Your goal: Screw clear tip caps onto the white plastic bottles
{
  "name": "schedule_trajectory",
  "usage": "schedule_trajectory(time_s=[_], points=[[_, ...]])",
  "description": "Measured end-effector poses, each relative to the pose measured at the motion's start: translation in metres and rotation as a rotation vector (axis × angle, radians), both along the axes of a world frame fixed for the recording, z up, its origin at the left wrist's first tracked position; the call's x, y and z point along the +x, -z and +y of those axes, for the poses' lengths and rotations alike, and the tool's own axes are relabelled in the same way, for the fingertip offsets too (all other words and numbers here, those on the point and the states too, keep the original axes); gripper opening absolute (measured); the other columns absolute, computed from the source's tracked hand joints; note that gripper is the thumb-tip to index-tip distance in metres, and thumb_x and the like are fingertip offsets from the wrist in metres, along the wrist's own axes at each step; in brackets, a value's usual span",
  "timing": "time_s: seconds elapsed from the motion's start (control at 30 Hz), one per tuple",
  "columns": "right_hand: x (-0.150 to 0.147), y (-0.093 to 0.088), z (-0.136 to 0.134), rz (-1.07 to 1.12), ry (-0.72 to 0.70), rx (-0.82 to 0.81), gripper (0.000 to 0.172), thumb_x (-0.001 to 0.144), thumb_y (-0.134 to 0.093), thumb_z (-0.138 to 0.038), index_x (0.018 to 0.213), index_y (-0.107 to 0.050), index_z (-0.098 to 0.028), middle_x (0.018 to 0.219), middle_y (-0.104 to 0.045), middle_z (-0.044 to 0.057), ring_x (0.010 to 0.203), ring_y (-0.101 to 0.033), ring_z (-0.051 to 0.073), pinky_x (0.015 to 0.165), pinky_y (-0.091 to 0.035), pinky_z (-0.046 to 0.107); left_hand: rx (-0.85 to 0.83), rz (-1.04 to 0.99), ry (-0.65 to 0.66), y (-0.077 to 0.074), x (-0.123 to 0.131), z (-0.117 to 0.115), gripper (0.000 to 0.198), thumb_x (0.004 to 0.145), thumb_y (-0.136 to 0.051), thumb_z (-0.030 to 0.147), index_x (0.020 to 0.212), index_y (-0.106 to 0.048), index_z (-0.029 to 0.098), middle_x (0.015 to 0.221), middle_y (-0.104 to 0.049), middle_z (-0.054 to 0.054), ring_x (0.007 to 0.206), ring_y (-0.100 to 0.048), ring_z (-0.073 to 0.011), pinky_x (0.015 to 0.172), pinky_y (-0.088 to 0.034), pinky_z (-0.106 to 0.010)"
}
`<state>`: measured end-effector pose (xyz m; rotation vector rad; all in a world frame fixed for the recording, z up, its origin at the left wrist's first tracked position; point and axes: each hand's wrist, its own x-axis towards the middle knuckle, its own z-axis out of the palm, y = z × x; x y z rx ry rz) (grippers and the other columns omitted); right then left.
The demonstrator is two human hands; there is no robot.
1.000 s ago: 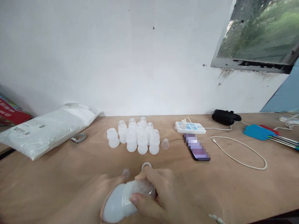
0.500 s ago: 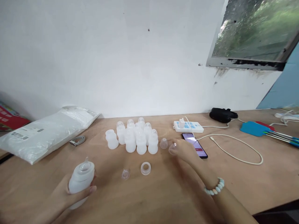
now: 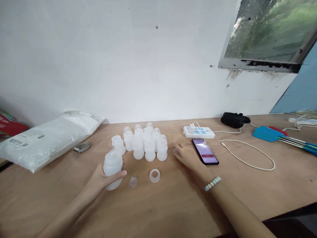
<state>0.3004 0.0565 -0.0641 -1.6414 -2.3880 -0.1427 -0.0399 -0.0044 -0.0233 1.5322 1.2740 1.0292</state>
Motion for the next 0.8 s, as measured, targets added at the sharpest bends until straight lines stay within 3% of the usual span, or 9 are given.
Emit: schedule_trajectory(time_s=[0.13,0.23,0.37,0.47,0.67,0.8], points=[[0.014,0.005,-0.009,0.027,0.077,0.047,0.022,0.09,-0.059,-0.023,0.11,-0.062,-0.014,0.11,-0.063,0.016,0.102,-0.059,0.033,0.088,-0.046,0.044,-0.008,-0.044,0.009,-0.003,0.008,0.005,0.039,0.062,-0.076,0.046,0.077,-0.058,0.015,0.074,-0.061,-0.002,0.068,-0.055,-0.0169,0.061,-0.046,-0.027],[0.009,-0.009,-0.016,0.122,0.09,0.135,0.022,0.093,-0.053,-0.028,0.112,-0.06,-0.017,0.116,-0.062,0.015,0.107,-0.057,0.034,0.092,-0.044,0.047,0.021,-0.055,0.049,-0.001,0.01,0.003,0.038,0.065,-0.075,0.046,0.077,-0.055,0.016,0.073,-0.06,-0.002,0.067,-0.055,-0.0162,0.061,-0.045,-0.027],[-0.016,-0.035,-0.02,0.341,-0.033,0.272,0.021,0.095,-0.046,-0.028,0.109,-0.06,-0.019,0.11,-0.065,0.012,0.105,-0.059,0.031,0.092,-0.044,0.044,0.058,-0.036,0.08,0.004,0.01,-0.003,0.037,0.067,-0.074,0.045,0.081,-0.055,0.016,0.071,-0.059,0.0,0.065,-0.053,-0.0157,0.061,-0.045,-0.027],[-0.02,-0.042,-0.015,0.363,-0.028,0.263,0.021,0.094,-0.045,-0.025,0.102,-0.063,-0.019,0.105,-0.066,0.011,0.1,-0.06,0.03,0.089,-0.045,0.043,0.079,-0.018,0.055,0.005,0.008,-0.006,0.038,0.068,-0.073,0.045,0.083,-0.055,0.016,0.072,-0.059,0.0,0.067,-0.053,-0.0161,0.062,-0.045,-0.027],[0.015,-0.016,-0.007,0.32,0.031,-0.026,0.026,0.09,-0.053,-0.024,0.113,-0.064,-0.018,0.117,-0.067,0.01,0.109,-0.061,0.029,0.093,-0.046,0.039,0.092,-0.023,0.043,0.005,0.005,-0.006,0.036,0.068,-0.072,0.045,0.08,-0.052,0.017,0.073,-0.059,-0.001,0.067,-0.053,-0.0162,0.061,-0.044,-0.027],[0.012,0.004,-0.009,0.325,0.005,-0.073,0.029,0.089,-0.05,-0.015,0.113,-0.065,-0.014,0.116,-0.067,0.013,0.109,-0.062,0.027,0.095,-0.046,0.038,0.095,-0.05,0.068,0.008,0.008,-0.007,0.037,0.069,-0.073,0.045,0.081,-0.052,0.018,0.072,-0.058,-0.001,0.066,-0.053,-0.0161,0.061,-0.045,-0.027]])
